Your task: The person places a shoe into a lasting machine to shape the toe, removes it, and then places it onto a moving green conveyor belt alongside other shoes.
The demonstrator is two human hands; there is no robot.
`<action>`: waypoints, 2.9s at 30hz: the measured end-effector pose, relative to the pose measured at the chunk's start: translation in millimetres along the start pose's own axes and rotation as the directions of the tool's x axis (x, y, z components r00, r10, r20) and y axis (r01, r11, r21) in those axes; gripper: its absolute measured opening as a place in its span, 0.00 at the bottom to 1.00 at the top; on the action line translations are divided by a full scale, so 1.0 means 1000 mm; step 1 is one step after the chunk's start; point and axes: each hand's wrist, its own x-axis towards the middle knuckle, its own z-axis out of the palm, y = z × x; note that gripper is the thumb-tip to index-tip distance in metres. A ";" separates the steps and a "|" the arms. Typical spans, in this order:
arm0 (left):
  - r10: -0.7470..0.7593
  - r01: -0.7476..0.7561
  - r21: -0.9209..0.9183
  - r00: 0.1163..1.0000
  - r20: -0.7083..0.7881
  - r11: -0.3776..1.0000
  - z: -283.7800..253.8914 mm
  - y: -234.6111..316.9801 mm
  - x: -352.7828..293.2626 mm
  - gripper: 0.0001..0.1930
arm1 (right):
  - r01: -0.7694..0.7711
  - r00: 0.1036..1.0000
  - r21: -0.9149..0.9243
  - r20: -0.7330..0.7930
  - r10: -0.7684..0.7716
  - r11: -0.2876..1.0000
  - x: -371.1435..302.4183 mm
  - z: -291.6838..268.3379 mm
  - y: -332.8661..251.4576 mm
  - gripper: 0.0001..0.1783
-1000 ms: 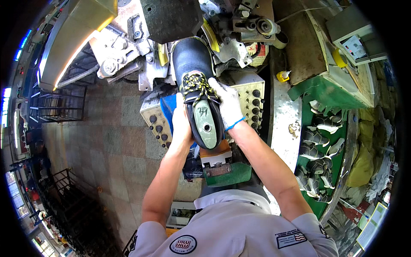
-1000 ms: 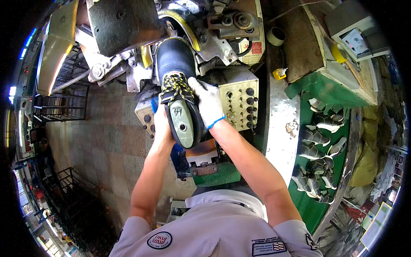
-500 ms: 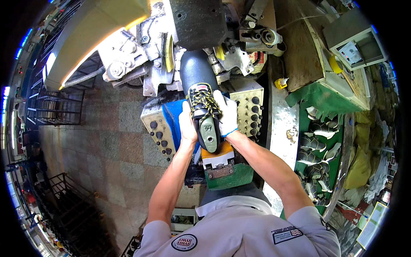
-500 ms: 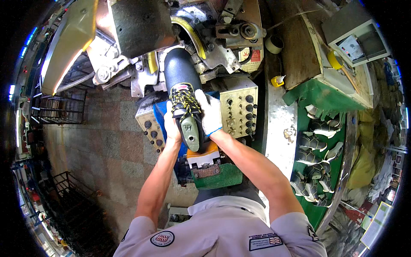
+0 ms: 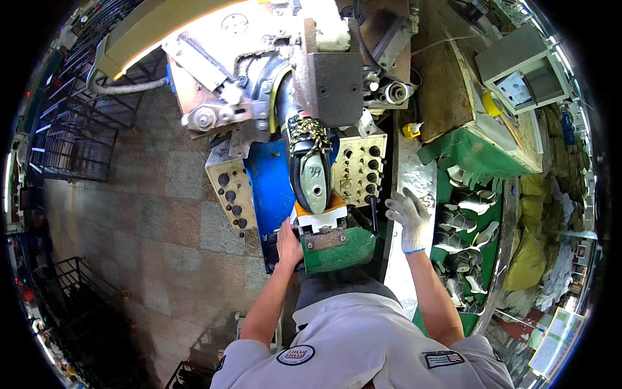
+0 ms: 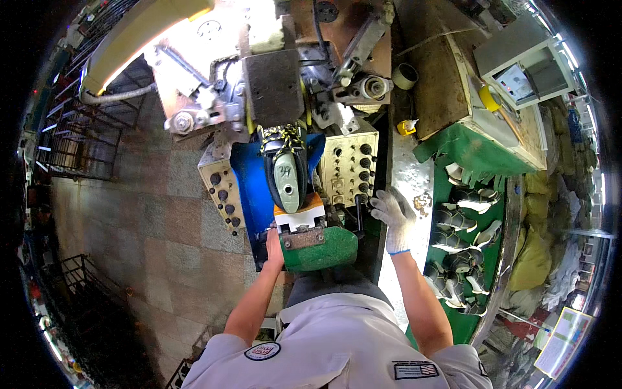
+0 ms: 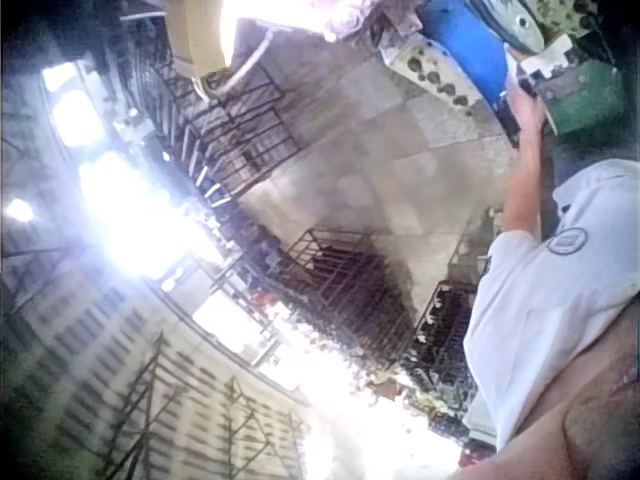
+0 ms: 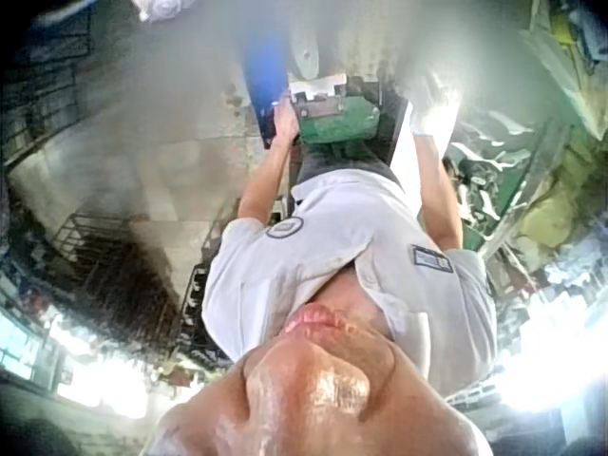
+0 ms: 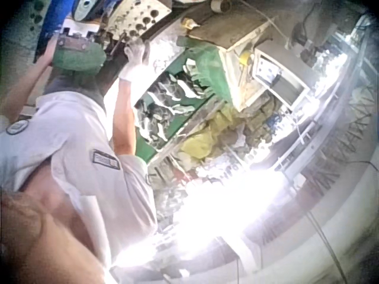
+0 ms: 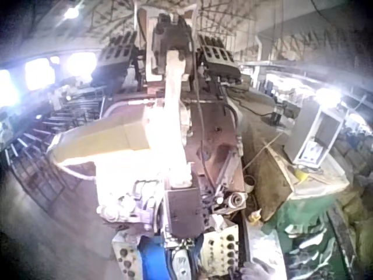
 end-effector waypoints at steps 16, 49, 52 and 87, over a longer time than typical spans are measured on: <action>-0.185 0.181 0.243 0.983 -0.005 0.953 -0.035 0.044 -0.033 0.42 | -0.100 0.983 0.073 0.162 0.087 0.992 -0.028 0.012 -0.007 0.34; 0.171 0.250 -0.322 0.481 0.860 0.913 0.072 0.422 -0.145 0.22 | -0.013 0.962 0.316 0.263 -0.074 0.949 -0.148 -0.164 -0.074 0.40; 0.232 0.051 -0.286 0.455 0.860 0.957 0.102 0.424 -0.153 0.21 | -0.005 0.978 0.374 0.196 -0.074 0.927 -0.152 -0.193 -0.052 0.40; 0.144 -0.119 -0.083 0.756 0.638 0.989 0.156 0.333 -0.135 0.17 | 0.166 0.972 0.915 -0.215 0.098 0.367 -0.178 -0.385 0.098 0.43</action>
